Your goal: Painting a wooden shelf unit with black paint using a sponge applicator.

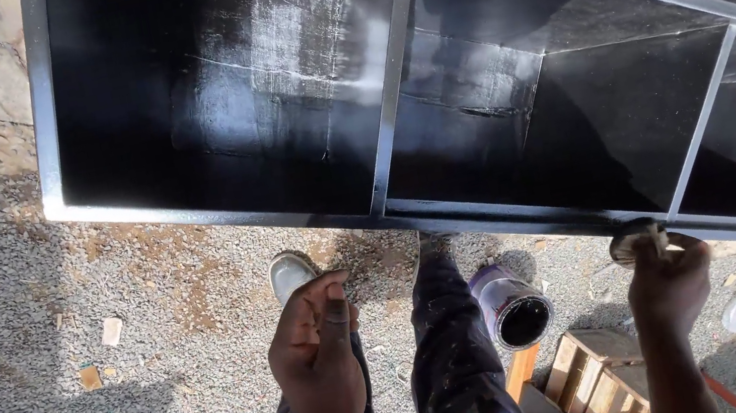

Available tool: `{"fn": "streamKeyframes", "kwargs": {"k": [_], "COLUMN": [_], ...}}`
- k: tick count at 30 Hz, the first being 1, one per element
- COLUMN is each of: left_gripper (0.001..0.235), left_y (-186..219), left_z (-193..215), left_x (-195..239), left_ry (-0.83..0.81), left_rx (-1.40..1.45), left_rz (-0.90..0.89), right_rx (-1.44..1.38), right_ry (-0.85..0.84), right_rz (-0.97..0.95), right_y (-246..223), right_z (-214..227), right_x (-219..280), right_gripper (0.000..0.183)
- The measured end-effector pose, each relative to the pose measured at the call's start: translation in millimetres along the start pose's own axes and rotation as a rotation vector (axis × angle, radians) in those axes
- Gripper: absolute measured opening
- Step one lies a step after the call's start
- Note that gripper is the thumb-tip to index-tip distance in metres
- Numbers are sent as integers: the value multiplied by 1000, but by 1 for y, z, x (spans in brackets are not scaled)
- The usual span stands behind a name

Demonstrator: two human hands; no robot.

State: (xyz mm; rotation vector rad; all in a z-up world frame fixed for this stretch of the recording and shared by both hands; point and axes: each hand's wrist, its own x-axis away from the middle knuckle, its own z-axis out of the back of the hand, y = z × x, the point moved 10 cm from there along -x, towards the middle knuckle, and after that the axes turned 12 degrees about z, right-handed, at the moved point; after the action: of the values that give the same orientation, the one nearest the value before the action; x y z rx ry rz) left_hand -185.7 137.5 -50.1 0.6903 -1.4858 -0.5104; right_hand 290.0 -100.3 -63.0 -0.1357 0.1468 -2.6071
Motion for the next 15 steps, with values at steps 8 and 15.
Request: {"fn": "streamKeyframes", "kwargs": {"k": [8, 15], "left_gripper": [21, 20], "left_y": [12, 5], "left_z": [6, 14], "left_x": [-12, -17], "left_ry": [-35, -42], "left_rx": [-27, 60], "left_rz": [-3, 11], "right_rx": [-490, 245], "right_ry": [-471, -952], "right_rz": [33, 889], "right_y": [-172, -347], "right_z": [-48, -118], "right_x": [13, 61], "right_gripper": [18, 48]}}
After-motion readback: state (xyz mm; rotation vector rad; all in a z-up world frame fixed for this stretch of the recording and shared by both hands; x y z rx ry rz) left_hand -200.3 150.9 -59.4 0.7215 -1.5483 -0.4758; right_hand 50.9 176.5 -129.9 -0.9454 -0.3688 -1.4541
